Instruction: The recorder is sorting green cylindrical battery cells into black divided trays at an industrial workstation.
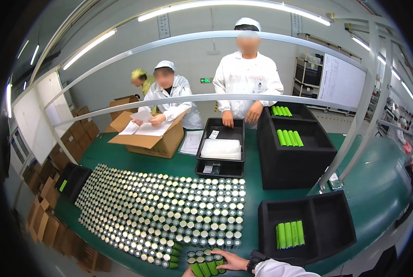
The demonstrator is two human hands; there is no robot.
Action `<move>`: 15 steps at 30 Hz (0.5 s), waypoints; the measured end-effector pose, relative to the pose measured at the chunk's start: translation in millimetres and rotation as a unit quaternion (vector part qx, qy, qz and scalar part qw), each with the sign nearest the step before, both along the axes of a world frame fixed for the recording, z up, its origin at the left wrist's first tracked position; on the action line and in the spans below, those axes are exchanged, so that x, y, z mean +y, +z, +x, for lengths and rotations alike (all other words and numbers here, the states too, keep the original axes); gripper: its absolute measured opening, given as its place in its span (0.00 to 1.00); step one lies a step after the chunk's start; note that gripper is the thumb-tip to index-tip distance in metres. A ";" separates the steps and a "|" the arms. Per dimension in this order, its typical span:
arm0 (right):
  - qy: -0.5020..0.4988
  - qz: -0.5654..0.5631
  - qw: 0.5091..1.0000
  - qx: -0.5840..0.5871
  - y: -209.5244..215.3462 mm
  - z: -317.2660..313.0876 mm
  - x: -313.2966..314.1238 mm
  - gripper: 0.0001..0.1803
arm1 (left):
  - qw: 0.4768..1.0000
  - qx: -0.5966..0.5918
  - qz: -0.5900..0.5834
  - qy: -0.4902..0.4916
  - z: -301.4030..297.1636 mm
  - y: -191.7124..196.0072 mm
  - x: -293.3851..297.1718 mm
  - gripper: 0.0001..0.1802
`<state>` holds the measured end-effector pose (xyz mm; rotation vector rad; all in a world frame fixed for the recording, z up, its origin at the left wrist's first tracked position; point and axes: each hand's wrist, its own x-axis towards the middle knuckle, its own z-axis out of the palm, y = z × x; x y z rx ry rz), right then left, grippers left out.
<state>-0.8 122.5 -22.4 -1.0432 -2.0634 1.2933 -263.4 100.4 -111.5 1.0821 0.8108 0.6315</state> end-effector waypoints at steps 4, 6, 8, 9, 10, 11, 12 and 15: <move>-0.016 0.002 1.000 -0.025 16.4 -1.9 -14.2 0.40 | 0.999 -0.024 -0.024 0.009 17.1 25.1 1.1 0.40; -0.029 0.011 0.999 -0.016 27.8 -0.6 -22.9 0.39 | 0.999 -0.039 -0.034 0.008 25.1 37.6 1.5 0.40; -0.052 0.041 0.998 -0.006 39.1 4.4 -32.7 0.39 | 0.998 -0.054 -0.039 0.003 35.1 49.6 3.1 0.39; -0.067 0.011 0.997 0.040 73.2 4.5 -40.9 0.39 | 0.997 -0.059 -0.041 0.009 36.5 54.0 1.1 0.39; -0.069 0.012 0.997 0.039 81.6 6.9 -49.0 0.39 | 0.997 -0.065 -0.042 0.007 41.1 59.3 0.2 0.39; -0.079 0.020 0.996 0.034 88.2 10.9 -51.6 0.39 | 0.997 -0.070 -0.040 0.006 45.1 65.2 -1.6 0.38; -0.088 0.028 0.995 0.029 96.3 14.9 -54.9 0.40 | 0.996 -0.077 -0.042 0.004 50.9 69.6 -1.9 0.38; -0.115 0.025 0.993 0.022 120.5 34.9 -65.4 0.40 | 0.995 -0.093 -0.042 -0.004 69.6 86.2 -5.8 0.37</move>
